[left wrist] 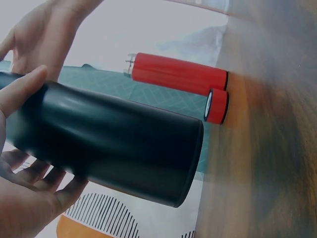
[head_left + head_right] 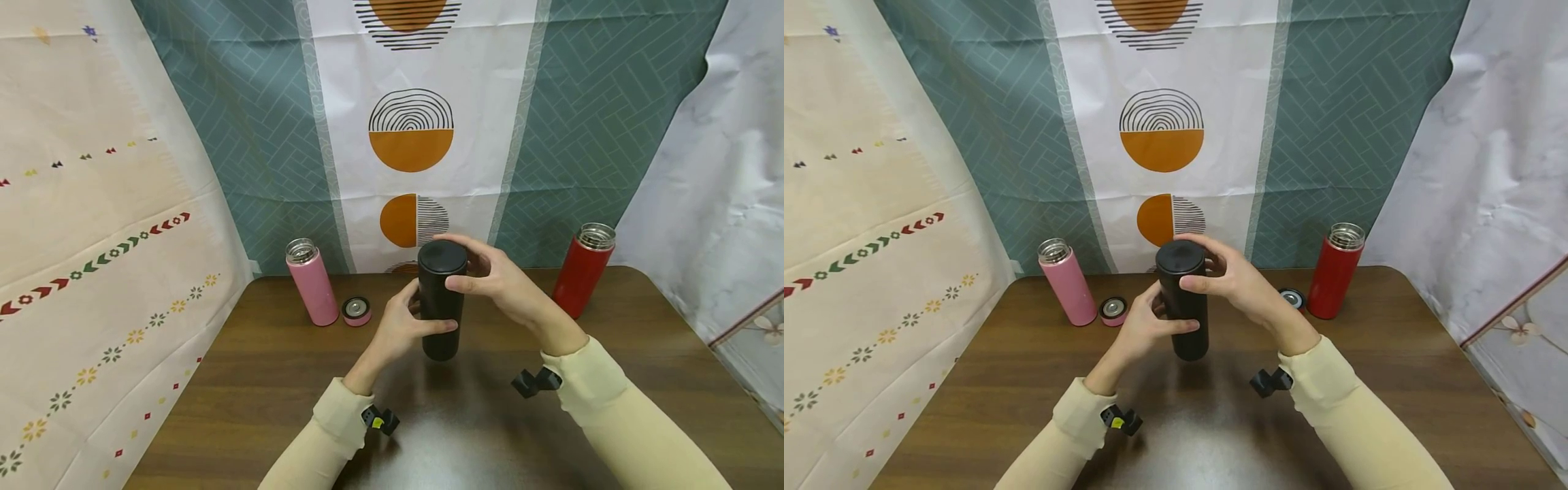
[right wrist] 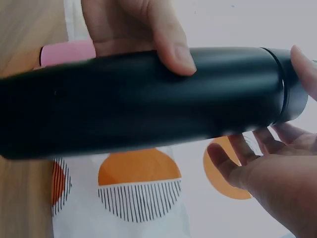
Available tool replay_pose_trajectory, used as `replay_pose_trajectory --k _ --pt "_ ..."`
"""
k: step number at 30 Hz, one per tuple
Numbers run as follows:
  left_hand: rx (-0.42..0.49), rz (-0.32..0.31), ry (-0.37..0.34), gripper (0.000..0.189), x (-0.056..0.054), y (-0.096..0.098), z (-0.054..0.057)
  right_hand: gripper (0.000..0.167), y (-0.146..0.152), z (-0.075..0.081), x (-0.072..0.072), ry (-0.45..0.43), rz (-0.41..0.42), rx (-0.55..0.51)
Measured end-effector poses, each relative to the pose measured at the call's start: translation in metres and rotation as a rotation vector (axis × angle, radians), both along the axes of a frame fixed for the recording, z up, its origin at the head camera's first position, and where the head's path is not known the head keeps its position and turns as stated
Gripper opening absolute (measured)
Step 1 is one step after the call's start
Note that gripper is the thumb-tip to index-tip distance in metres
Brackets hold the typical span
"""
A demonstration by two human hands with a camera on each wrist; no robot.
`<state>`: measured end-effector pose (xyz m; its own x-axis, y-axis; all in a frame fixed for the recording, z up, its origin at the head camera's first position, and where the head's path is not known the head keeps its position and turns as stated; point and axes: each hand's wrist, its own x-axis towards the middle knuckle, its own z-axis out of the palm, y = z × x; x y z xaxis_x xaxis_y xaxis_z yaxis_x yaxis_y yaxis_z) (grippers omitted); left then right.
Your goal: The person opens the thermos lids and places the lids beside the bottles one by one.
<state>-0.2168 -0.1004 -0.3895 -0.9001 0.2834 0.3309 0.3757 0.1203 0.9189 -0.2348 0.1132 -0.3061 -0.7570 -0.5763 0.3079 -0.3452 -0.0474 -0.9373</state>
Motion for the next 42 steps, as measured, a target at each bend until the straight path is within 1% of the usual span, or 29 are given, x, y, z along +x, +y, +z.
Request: replay_pose_trajectory --k 1,3,5,7,10,13,16,20,22,24,27,31,34,36,40,42 --pt "0.001 -0.001 0.002 0.064 0.0 0.0 0.0 0.063 0.001 0.0 0.0 -0.008 0.014 -0.003" --pt "0.002 -0.001 0.005 0.064 0.001 0.0 0.001 0.066 0.0 -0.001 -0.001 -0.003 0.009 0.009" --pt "0.004 -0.003 0.008 0.064 0.001 0.0 0.001 0.069 -0.001 -0.001 0.0 0.021 -0.032 0.037" --pt "0.006 -0.003 0.01 0.064 0.001 0.0 0.001 0.07 -0.003 -0.002 0.002 0.056 -0.092 0.065" --pt "0.006 -0.001 0.009 0.064 0.001 0.0 0.001 0.067 -0.006 -0.001 0.005 0.099 -0.173 0.087" --pt "0.009 0.003 0.006 0.064 0.0 0.0 0.0 0.063 -0.006 -0.001 0.006 0.116 -0.201 0.088" --pt "0.007 0.006 0.005 0.064 0.001 0.0 0.0 0.061 -0.005 0.0 0.006 0.101 -0.166 0.076" --pt "0.008 0.005 0.012 0.064 0.001 0.0 0.0 0.06 -0.002 0.0 0.003 0.04 -0.059 0.036" --pt "0.008 0.002 0.014 0.065 0.001 0.0 0.001 0.061 0.0 0.0 0.002 0.013 -0.018 0.021" --pt "0.01 0.002 0.014 0.064 0.001 0.0 0.001 0.064 -0.001 0.0 0.002 0.007 -0.011 0.021" --pt "0.014 -0.002 0.014 0.065 0.001 0.0 0.001 0.07 -0.003 -0.001 0.004 0.034 -0.07 0.046" --pt "0.018 -0.004 0.016 0.065 0.0 0.0 0.0 0.071 -0.009 -0.002 0.008 0.094 -0.187 0.068" --pt "0.017 -0.001 0.017 0.065 0.0 0.001 0.0 0.068 -0.01 -0.002 0.01 0.112 -0.215 0.063" --pt "0.02 -0.001 0.017 0.065 0.0 0.001 0.0 0.066 -0.009 -0.001 0.009 0.09 -0.181 0.043" --pt "0.018 0.003 0.019 0.064 0.0 0.001 0.0 0.066 -0.006 0.0 0.008 0.015 -0.058 -0.013" --pt "0.017 0.004 0.021 0.064 0.0 0.001 0.0 0.068 -0.005 0.0 0.007 0.002 -0.026 -0.019"
